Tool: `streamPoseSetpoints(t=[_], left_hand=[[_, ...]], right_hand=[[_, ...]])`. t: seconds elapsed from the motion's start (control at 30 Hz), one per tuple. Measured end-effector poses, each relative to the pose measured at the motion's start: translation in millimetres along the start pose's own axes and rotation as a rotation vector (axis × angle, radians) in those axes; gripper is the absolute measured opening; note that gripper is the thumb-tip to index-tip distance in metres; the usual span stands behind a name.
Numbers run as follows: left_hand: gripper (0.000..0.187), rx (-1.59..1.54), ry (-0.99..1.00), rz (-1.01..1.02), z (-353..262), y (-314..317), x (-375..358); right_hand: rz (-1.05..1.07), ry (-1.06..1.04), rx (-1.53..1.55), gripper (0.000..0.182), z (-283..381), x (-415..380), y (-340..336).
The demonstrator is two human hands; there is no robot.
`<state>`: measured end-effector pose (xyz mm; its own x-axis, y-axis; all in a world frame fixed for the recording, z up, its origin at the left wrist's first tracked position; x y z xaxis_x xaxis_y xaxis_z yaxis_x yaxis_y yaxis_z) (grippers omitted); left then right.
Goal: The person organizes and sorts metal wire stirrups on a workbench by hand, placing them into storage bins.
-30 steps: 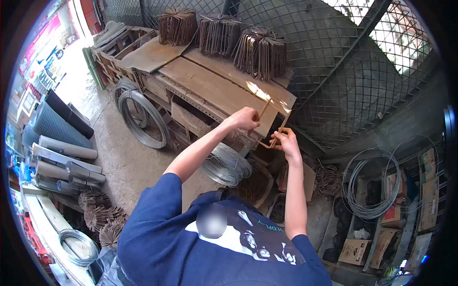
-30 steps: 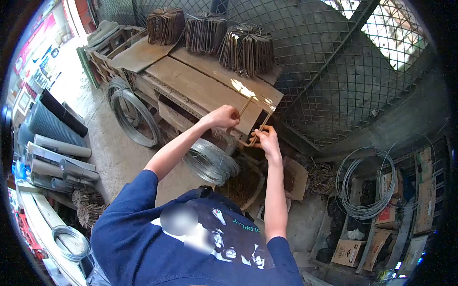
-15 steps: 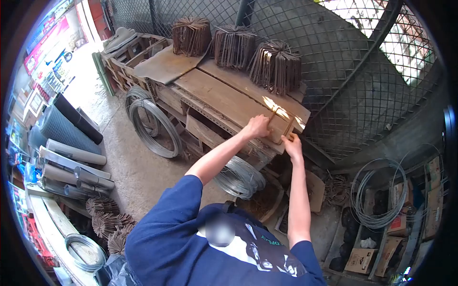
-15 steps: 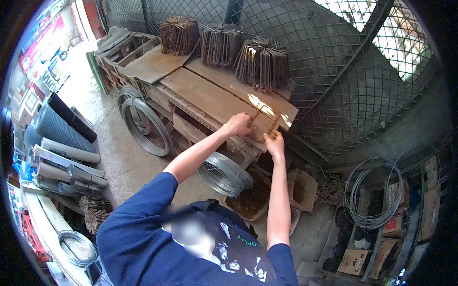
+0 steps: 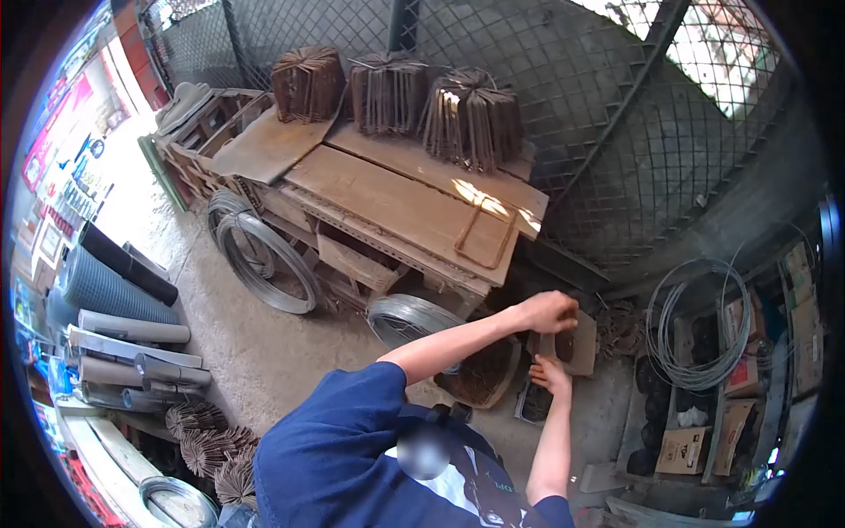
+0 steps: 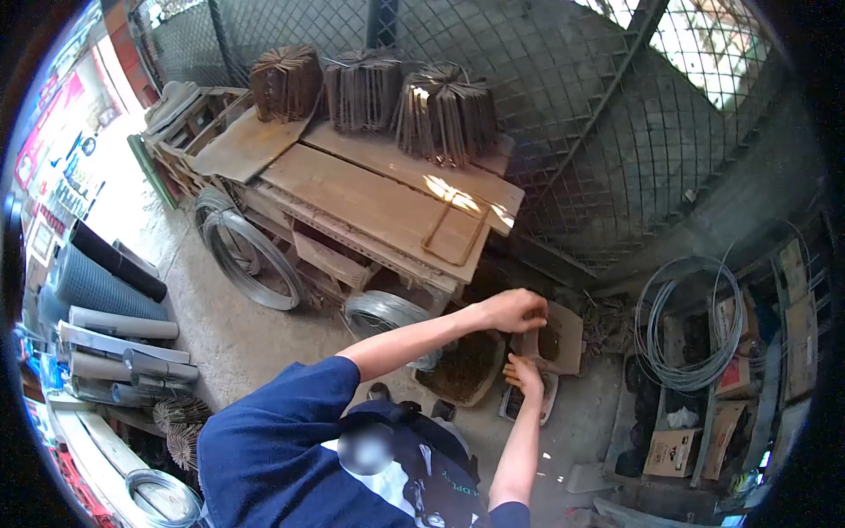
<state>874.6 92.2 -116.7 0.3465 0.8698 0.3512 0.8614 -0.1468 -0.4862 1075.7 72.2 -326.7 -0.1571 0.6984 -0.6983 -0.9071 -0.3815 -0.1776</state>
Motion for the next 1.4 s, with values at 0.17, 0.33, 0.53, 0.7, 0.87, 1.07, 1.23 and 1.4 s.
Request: streamPoseSetpoints(t=[0.17, 0.33, 0.53, 0.7, 0.87, 1.07, 1.23, 1.4], left_hand=[[0.024, 0.01, -0.042, 0.274, 23, 112, -3], [0.031, 0.106, -0.371, 0.489, 101, 213, -36], [0.041, 0.342, -0.663, 0.602, 242, 341, -172], [0.036, 0.034, -0.986, 0.768, 288, 410, -334], [0.034, -0.138, -1.352, 0.804, 289, 442, -409], [0.032, 0.068, -1.376, 0.611, 366, 449, -388], [0.028, 0.118, -1.235, 0.636, 485, 487, -385], [0.027, 0.259, -1.115, 0.682, 549, 504, -340]], right_hand=[[0.006, 0.197, 0.134, 0.041, -100, 17, -59], [-0.071, 0.267, 0.19, 0.036, -190, 76, -112], [-0.002, 0.262, 0.136, 0.032, -269, 94, -109], [0.058, 0.423, 0.019, 0.031, -338, 95, -83], [0.063, 0.54, 0.093, 0.022, -436, 137, -43], [0.282, 0.325, -0.357, 0.048, -471, 229, -18], [0.17, -0.029, -0.704, 0.038, -471, 338, -1], [-0.003, -0.133, -0.696, 0.044, -433, 431, -2]])
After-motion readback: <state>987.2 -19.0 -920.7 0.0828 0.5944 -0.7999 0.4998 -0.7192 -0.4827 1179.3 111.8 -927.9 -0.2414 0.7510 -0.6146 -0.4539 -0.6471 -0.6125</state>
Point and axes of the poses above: each hand's wrist, its own x-axis towards the middle knuckle, its own y-axis out of the palm, z = x × y, the point moved 5 cm from there along x, towards the middle knuckle, and after that the axes turned 4 degrees about -y, right-handed, at the moved point
